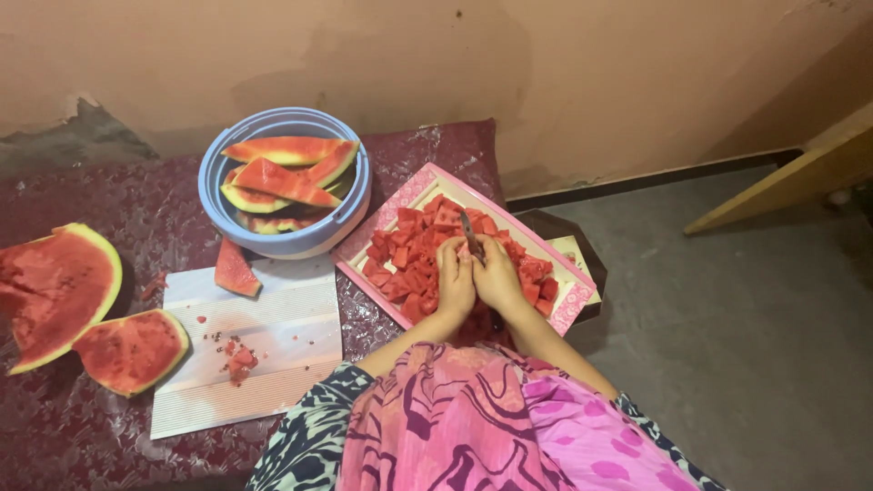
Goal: Cutting a whole watermelon into small cubes and placing them in a tray.
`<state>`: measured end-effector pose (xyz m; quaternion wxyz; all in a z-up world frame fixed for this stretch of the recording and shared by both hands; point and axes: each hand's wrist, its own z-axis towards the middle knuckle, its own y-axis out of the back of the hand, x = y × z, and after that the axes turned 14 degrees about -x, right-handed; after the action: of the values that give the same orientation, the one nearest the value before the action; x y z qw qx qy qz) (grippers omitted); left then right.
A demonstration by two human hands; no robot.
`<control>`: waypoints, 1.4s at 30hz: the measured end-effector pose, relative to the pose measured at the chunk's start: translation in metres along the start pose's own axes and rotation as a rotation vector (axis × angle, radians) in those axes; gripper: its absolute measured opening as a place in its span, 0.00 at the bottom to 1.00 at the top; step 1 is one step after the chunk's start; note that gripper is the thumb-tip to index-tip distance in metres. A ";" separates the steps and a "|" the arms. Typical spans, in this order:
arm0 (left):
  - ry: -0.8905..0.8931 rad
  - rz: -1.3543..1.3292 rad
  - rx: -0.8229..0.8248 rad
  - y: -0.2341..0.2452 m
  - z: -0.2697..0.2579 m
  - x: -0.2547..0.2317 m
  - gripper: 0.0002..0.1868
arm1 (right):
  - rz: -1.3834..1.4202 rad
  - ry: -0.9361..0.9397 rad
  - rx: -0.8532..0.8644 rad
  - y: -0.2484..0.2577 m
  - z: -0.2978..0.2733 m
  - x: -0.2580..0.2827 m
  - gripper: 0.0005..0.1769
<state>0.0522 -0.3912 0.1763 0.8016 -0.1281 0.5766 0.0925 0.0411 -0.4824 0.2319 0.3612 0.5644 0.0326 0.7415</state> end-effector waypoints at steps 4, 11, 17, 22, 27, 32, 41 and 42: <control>0.010 -0.001 0.047 -0.007 0.003 0.018 0.19 | -0.111 0.072 0.059 -0.001 0.004 -0.012 0.19; 0.021 -0.027 0.100 0.001 0.008 0.035 0.23 | -0.305 0.102 0.075 -0.009 0.008 -0.003 0.22; -0.063 0.075 0.067 0.070 0.034 0.025 0.18 | -0.276 0.199 0.115 -0.013 0.004 0.026 0.20; 0.008 0.339 0.145 0.162 0.054 0.057 0.12 | -0.228 0.347 0.298 -0.053 -0.019 0.043 0.18; -0.006 0.593 0.092 0.283 0.044 0.063 0.18 | -0.045 0.263 0.385 -0.106 -0.059 0.091 0.12; 0.124 0.805 0.027 0.385 0.033 0.057 0.21 | -0.088 0.172 0.523 -0.175 -0.114 0.072 0.13; 0.136 0.887 0.158 0.462 0.031 0.025 0.41 | -0.153 0.221 0.621 -0.262 -0.189 0.101 0.09; 0.005 0.811 0.085 0.465 0.022 0.039 0.37 | -0.143 0.279 0.624 -0.267 -0.198 0.101 0.09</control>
<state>-0.0531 0.0572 0.1005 0.7032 0.1430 0.5856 0.3770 -0.0067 -0.1565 0.1207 0.2144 0.5370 0.3464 0.7387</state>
